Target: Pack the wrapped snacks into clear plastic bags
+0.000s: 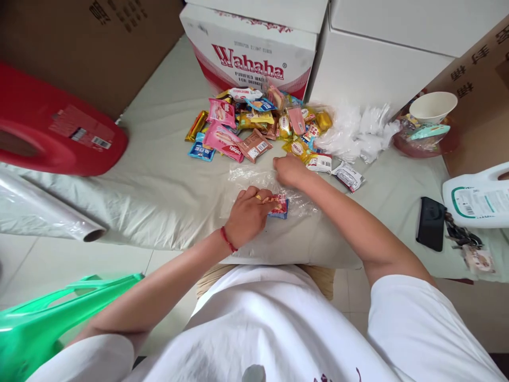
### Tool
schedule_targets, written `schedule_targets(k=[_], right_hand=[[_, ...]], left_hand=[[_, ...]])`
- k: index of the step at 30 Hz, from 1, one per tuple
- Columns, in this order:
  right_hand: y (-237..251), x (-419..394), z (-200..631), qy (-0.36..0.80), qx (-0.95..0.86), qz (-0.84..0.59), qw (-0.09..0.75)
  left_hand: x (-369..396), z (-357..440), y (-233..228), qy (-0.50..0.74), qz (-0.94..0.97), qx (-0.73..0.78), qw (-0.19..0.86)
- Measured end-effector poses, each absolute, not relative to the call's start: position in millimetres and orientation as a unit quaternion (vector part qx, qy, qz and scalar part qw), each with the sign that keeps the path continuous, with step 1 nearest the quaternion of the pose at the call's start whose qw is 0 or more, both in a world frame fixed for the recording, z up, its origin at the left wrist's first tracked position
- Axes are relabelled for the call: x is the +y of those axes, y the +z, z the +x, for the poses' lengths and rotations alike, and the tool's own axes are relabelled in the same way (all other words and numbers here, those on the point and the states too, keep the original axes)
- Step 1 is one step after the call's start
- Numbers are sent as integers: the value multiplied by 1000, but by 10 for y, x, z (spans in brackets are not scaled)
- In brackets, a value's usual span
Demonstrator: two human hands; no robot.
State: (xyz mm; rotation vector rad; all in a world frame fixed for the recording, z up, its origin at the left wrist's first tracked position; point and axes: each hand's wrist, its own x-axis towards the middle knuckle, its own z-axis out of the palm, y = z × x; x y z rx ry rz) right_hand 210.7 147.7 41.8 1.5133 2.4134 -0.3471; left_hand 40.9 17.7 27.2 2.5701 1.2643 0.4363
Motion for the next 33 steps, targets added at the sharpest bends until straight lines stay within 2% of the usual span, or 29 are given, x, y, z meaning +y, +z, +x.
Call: schedule_targets(k=[5, 9, 15, 17, 21, 24, 26, 30, 33], right_hand=[[645, 1436, 2267, -177, 857, 479, 69], [791, 1015, 2371, -196, 894, 403, -4], [381, 345, 2422, -295, 888, 342, -83], [257, 259, 2405, -291, 887, 351, -76], [228, 200, 2289, -243, 895, 373, 13], [280, 174, 2180, -207, 895, 389, 68], [294, 163, 2138, -195, 891, 401, 81], [288, 169, 2186, -223, 886, 402, 55], [292, 178, 2289, -274, 885, 377, 5]], left_hand=[[178, 459, 167, 132, 873, 459, 103], [186, 424, 135, 146, 869, 464, 93], [164, 302, -16, 217, 834, 492, 126], [101, 206, -42, 261, 823, 477, 167], [30, -68, -78, 380, 735, 497, 262], [153, -213, -114, 475, 575, 624, 232], [283, -236, -129, 439, 533, 689, 221], [411, -240, -73, 233, 637, 687, 262], [339, -298, 81, 206, 666, 655, 292]])
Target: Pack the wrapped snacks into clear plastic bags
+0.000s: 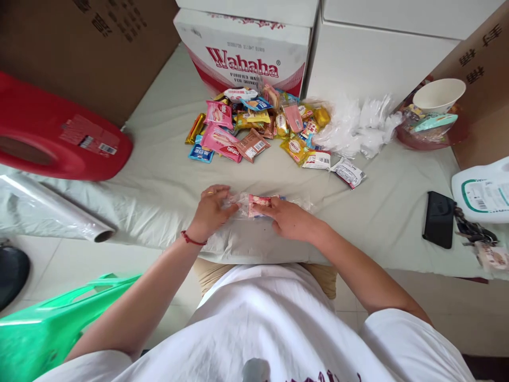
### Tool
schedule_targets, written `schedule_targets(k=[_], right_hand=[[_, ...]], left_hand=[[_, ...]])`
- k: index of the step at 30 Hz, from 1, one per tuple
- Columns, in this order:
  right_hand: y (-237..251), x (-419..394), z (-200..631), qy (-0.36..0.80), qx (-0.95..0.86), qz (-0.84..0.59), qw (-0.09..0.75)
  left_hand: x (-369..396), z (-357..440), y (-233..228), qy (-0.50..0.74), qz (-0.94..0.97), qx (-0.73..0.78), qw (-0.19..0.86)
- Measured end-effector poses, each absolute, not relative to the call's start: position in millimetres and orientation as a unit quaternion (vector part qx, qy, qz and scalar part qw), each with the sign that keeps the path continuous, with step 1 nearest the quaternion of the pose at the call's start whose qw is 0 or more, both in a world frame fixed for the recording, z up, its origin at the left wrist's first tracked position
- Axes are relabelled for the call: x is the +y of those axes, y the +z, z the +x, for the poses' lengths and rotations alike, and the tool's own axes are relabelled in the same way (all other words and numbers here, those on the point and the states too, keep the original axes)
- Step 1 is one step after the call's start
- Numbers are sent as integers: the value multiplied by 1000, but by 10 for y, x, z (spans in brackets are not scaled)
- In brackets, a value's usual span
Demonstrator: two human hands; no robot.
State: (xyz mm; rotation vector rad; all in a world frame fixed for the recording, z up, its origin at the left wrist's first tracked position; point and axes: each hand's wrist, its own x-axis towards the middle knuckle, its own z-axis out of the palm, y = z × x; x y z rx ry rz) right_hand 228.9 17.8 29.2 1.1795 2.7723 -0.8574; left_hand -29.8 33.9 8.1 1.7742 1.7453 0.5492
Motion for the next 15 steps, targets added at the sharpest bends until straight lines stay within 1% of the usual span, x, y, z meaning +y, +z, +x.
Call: schedule_targets(k=[3, 5, 7, 9, 11, 13, 15], right_hand=[[271, 175, 2329, -310, 881, 356, -38], [231, 166, 2303, -312, 877, 361, -55], [191, 146, 2266, -306, 875, 370, -64], [183, 114, 2265, -307, 871, 377, -73], [231, 78, 2326, -335, 863, 367, -87], [319, 47, 2438, -404, 847, 329, -106], [395, 29, 2569, -473, 804, 327, -150]], left_hand=[[209, -268, 292, 232, 631, 644, 367], [135, -128, 397, 259, 602, 633, 412], [102, 76, 432, 288, 601, 607, 433], [116, 272, 389, 304, 621, 586, 422], [159, 405, 295, 303, 651, 578, 389], [199, 471, 186, 286, 682, 578, 346], [212, 499, 95, 263, 706, 587, 297]])
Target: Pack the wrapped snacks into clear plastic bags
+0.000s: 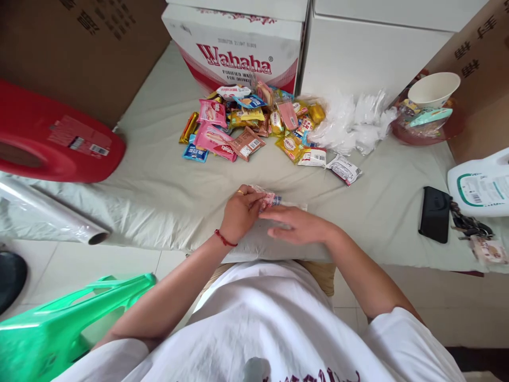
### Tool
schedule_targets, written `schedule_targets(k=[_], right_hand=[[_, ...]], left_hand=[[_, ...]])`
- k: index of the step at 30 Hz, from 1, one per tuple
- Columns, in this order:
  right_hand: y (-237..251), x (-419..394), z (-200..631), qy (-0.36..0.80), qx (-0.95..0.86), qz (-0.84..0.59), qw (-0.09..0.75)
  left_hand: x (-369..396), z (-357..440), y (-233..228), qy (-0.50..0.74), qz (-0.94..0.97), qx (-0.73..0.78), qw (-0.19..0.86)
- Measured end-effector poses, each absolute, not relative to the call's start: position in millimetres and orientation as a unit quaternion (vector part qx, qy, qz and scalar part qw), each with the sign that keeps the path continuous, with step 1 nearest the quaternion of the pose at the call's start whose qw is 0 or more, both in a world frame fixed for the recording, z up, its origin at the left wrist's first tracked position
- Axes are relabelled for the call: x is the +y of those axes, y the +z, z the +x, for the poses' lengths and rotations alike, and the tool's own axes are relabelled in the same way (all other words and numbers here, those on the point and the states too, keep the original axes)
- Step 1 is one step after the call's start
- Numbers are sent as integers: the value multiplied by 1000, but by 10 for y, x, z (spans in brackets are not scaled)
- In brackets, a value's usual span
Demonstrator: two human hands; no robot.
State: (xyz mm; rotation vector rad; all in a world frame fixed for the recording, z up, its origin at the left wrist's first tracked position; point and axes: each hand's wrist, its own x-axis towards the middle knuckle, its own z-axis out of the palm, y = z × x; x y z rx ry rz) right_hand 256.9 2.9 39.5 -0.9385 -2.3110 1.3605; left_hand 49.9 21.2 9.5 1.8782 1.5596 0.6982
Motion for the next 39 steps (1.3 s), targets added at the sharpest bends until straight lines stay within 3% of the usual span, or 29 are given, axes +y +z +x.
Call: schedule_targets(k=[2, 4, 7, 9, 13, 20, 25, 31, 35, 39], right_hand=[[400, 21, 2683, 465, -742, -428, 222], [317, 12, 2762, 347, -692, -572, 271], [125, -43, 2816, 182, -688, -668, 216], [50, -110, 2816, 172, -707, -668, 154], [107, -249, 2716, 259, -679, -668, 159], [146, -338, 2434, 593, -354, -561, 457], [48, -354, 2439, 658, -233, -506, 507], [-48, -341, 2481, 578, -313, -558, 506], [-31, -280, 3020, 424, -339, -644, 539], [226, 110, 4155, 213, -303, -697, 614]], left_hand=[[199, 517, 35, 251, 716, 602, 249], [177, 532, 3, 261, 711, 621, 202], [169, 534, -14, 265, 674, 674, 145], [178, 525, -7, 227, 665, 697, 147], [129, 599, 50, 160, 692, 681, 177], [-229, 917, -55, 265, 824, 494, 90], [-369, 882, -253, 314, 864, 361, 157], [-328, 621, -109, 338, 868, 279, 233], [-291, -53, -61, 322, 848, 389, 159], [-259, -724, -296, 333, 795, 505, 52]])
